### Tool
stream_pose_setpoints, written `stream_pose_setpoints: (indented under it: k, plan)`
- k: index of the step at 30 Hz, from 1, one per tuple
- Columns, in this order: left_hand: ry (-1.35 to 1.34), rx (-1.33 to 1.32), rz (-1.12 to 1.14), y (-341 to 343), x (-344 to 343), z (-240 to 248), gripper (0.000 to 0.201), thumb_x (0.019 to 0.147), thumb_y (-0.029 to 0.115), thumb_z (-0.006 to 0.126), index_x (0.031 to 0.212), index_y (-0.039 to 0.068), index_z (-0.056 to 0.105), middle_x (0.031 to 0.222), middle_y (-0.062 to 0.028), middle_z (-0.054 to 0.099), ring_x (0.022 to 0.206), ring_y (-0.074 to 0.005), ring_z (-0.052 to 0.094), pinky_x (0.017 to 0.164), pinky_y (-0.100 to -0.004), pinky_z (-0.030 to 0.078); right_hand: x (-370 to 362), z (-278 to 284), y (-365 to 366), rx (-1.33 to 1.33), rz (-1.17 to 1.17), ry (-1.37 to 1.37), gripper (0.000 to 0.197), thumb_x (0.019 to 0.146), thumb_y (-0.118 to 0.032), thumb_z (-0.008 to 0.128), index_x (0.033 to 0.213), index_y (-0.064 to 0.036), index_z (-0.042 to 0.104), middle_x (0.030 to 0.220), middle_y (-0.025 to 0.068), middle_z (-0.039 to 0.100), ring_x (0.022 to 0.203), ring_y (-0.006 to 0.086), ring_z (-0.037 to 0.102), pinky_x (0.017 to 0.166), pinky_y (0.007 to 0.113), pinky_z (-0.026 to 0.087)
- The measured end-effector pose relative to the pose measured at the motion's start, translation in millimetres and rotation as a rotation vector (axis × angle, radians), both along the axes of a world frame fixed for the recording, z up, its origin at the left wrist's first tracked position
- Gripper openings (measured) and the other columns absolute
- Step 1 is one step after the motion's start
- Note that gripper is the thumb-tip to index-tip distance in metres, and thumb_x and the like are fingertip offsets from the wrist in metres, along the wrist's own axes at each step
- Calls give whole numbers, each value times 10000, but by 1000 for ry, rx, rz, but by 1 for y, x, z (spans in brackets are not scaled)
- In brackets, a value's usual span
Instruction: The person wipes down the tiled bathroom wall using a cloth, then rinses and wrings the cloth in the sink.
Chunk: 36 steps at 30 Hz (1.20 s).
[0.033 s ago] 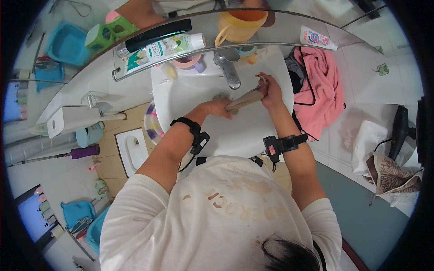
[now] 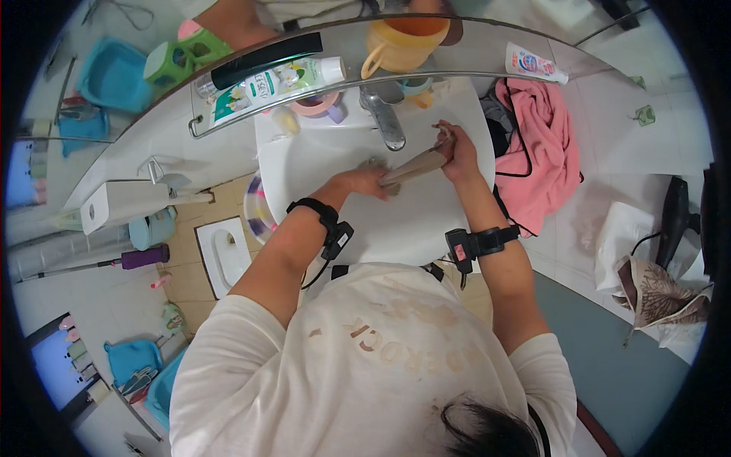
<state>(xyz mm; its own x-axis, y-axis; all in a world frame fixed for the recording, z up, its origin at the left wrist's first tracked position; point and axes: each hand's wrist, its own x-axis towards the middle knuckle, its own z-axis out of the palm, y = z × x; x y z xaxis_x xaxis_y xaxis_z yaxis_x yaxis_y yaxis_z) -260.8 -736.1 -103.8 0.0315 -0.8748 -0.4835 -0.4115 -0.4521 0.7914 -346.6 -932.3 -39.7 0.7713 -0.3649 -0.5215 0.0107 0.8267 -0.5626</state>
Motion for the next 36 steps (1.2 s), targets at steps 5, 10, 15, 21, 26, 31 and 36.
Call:
stream_pose_setpoints:
  k: [5, 10, 15, 21, 26, 31, 36]
  plan:
    - [-194, -24, 108, 13, 10, -1, 454, 665, 241, 641, 1059, 74, 493, 959, -129, 565, 899, -282, 528, 783, -348, 408, 0, 16, -13, -18, -117, 77, 198, 825, -167, 437, 973, -68, 522, 692, 0, 508, 597, 123, 487, 572, 255, 426]
    - [-368, -134, 602, 8, 9, -26, 436, 668, 199, 604, 1072, 78, 493, 933, -189, 565, 876, -354, 527, 764, -384, 423, -13, -38, -30, -522, 63, 198, 355, 808, -250, 490, 1134, -120, 437, 941, 14, 504, 766, 149, 489, 696, 310, 409]
    - [59, -279, 860, -11, -3, -49, 404, 692, 41, 558, 1088, 43, 476, 903, -78, 580, 817, -191, 555, 724, -279, 431, -23, -58, -6, -466, 404, 517, 615, 759, -383, 563, 1280, -194, 296, 1216, 90, 311, 1099, 292, 320, 868, 462, 306]
    - [370, -429, 682, -19, -25, 5, 481, 678, -12, 575, 1135, 44, 438, 1042, -42, 516, 955, -134, 487, 822, -256, 387, -13, -45, 35, -52, 372, 611, 687, 748, -515, 526, 1269, -127, 302, 1284, 145, 235, 1142, 363, 304, 865, 511, 338]
    - [292, -571, 539, -13, -35, 21, 520, 694, 0, 576, 1178, 37, 389, 1174, -54, 415, 1057, -141, 412, 897, -267, 336, -21, -74, 40, 176, 436, 185, 637, 787, -536, 440, 1180, -38, 384, 1188, 175, 412, 1037, 333, 455, 847, 496, 383]
    - [494, -475, 458, 6, -44, 64, 518, 697, 23, 583, 1171, 19, 374, 1164, -65, 419, 1067, -156, 402, 913, -277, 322, -2, -64, 43, 492, 383, 369, 477, 856, -434, 356, 1060, -14, 452, 1006, 131, 543, 896, 293, 541, 819, 396, 435]
    - [-43, -477, 557, -8, -56, 80, 486, 717, 175, 598, 1126, 9, 394, 1038, -163, 472, 982, -261, 468, 851, -333, 368, -3, -92, 56, 235, 266, 87, 348, 857, -353, 383, 984, -48, 490, 971, 107, 546, 853, 263, 548, 763, 386, 459]
